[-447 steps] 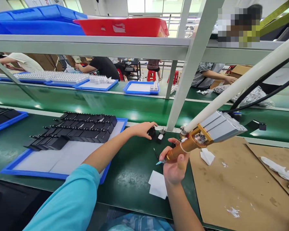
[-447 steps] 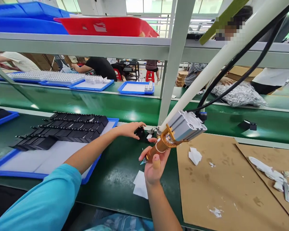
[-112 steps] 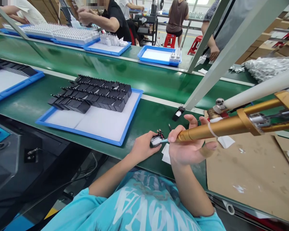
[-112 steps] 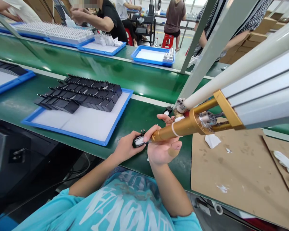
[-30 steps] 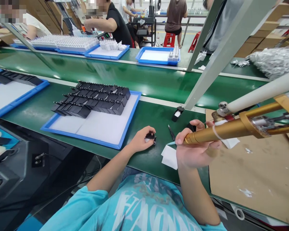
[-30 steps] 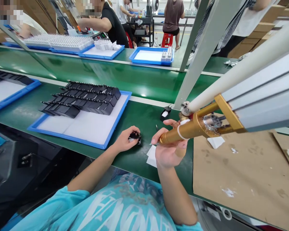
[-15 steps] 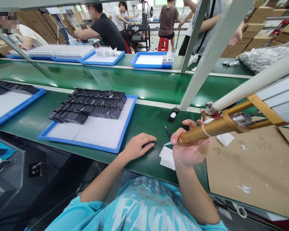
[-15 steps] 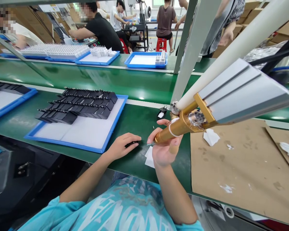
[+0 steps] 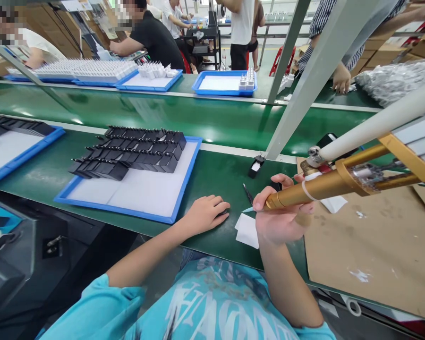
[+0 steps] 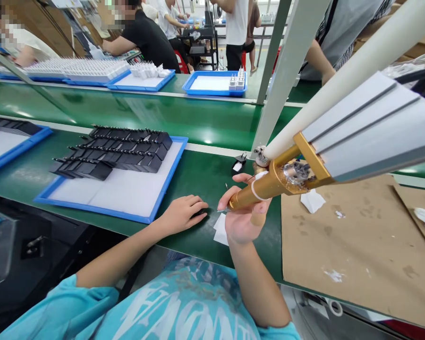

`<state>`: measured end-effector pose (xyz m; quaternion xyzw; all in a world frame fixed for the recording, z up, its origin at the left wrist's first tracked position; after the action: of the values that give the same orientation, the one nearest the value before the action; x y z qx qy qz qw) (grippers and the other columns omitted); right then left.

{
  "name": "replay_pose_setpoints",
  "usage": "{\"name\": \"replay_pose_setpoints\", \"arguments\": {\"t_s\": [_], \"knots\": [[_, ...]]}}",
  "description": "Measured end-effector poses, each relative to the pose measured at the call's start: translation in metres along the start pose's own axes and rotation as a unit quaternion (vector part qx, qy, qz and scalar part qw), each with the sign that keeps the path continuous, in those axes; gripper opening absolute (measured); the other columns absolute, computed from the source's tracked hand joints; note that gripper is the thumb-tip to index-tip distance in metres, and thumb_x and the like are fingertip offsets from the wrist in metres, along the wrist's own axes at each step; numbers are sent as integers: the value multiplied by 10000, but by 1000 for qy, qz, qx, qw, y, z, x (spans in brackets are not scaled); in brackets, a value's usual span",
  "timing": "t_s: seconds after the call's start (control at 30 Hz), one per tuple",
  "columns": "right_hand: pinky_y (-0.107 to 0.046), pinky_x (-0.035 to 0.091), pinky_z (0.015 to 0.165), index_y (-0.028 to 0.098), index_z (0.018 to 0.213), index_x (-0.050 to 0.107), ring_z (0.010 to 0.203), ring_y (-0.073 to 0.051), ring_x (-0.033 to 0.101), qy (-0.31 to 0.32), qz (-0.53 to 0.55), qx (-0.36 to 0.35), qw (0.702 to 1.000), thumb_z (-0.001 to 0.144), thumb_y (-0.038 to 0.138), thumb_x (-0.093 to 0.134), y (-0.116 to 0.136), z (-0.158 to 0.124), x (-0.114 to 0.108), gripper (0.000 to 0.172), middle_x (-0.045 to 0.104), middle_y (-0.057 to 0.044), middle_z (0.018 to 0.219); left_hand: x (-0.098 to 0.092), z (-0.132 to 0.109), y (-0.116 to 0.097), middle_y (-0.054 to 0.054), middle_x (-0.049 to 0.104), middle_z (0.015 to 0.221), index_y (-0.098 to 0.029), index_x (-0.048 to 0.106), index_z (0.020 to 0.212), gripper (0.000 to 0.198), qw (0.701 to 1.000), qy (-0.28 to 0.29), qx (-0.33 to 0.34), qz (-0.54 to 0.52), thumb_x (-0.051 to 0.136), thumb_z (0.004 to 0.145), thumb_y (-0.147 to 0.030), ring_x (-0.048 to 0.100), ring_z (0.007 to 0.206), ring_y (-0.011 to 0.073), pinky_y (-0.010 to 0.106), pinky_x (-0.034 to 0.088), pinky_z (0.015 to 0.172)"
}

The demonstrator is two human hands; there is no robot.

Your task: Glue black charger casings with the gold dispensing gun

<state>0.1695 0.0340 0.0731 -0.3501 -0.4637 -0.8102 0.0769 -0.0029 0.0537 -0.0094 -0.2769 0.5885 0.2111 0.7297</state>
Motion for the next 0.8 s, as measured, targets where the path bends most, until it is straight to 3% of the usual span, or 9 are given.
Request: {"name": "replay_pose_setpoints", "arguments": {"t_s": [0.2,0.27,0.33,0.4,0.47,0.53,0.57,0.67,0.8], "knots": [[-257,368,326,269,984,520,367,-92,546,-2,6,5,1000,825,538,480,0,0,0,314,592,29,916,-5,2,0,77,619,968,-181,562,1143,294,999,29,10,-15,383,991,-358,589,854,207,334,460,745],[-255,364,324,271,994,524,368,-94,546,-7,5,3,1000,827,531,478,-1,-1,0,312,595,28,917,-6,1,4,82,608,990,-192,554,1170,294,996,43,1,-83,392,986,-356,590,910,222,353,467,791],[-258,372,324,275,1005,534,367,-91,541,-11,5,2,1000,824,528,479,-1,0,0,316,597,27,921,-7,-2,12,70,602,1007,-221,520,1231,321,973,23,-64,-223,402,981,-384,591,945,218,358,471,833],[-265,376,317,277,1016,548,362,-93,533,-13,8,0,1000,818,538,473,-1,0,-1,336,604,22,922,-4,-8,23,46,596,974,-247,460,1300,384,892,-37,-175,-415,397,975,-442,603,893,194,341,492,803],[-271,371,306,272,1022,565,362,-101,530,-21,9,-7,1000,811,555,459,-2,1,-3,369,615,10,917,2,-15,29,29,586,910,-258,398,1358,466,753,-86,-260,-598,390,960,-500,615,778,174,318,515,693],[-275,368,301,265,1024,580,369,-107,530,-33,7,-11,999,806,564,447,-3,2,-5,393,620,-1,920,7,-19,28,28,586,859,-256,347,1407,557,628,-96,-283,-719,412,931,-539,619,688,173,296,508,574],[-277,371,304,264,1025,585,373,-106,528,-36,5,-9,999,802,565,447,-3,2,-6,400,620,-3,927,8,-21,27,34,593,849,-256,321,1429,594,588,-90,-280,-754,423,919,-544,623,668,177,290,500,537],[-282,371,306,270,1032,593,374,-102,520,-36,-3,-5,999,792,573,451,-5,3,-9,412,617,-4,958,4,-27,28,47,612,835,-275,260,1475,634,550,-83,-275,-784,405,915,-536,633,667,186,280,491,501],[-292,346,291,277,1037,598,380,-112,520,-47,-24,-20,998,769,603,461,-5,4,-13,444,610,-8,995,-9,-42,43,50,614,908,-310,174,1502,677,592,-96,-263,-755,421,902,-502,645,750,195,302,527,567]]}}
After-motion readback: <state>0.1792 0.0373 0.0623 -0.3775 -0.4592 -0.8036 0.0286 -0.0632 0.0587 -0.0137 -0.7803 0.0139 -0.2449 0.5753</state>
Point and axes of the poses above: each hand's wrist, its own z-axis towards the middle knuckle, its own x-axis out of the palm, y = z × x, the point moved 3 cm from there along z, towards the middle knuckle
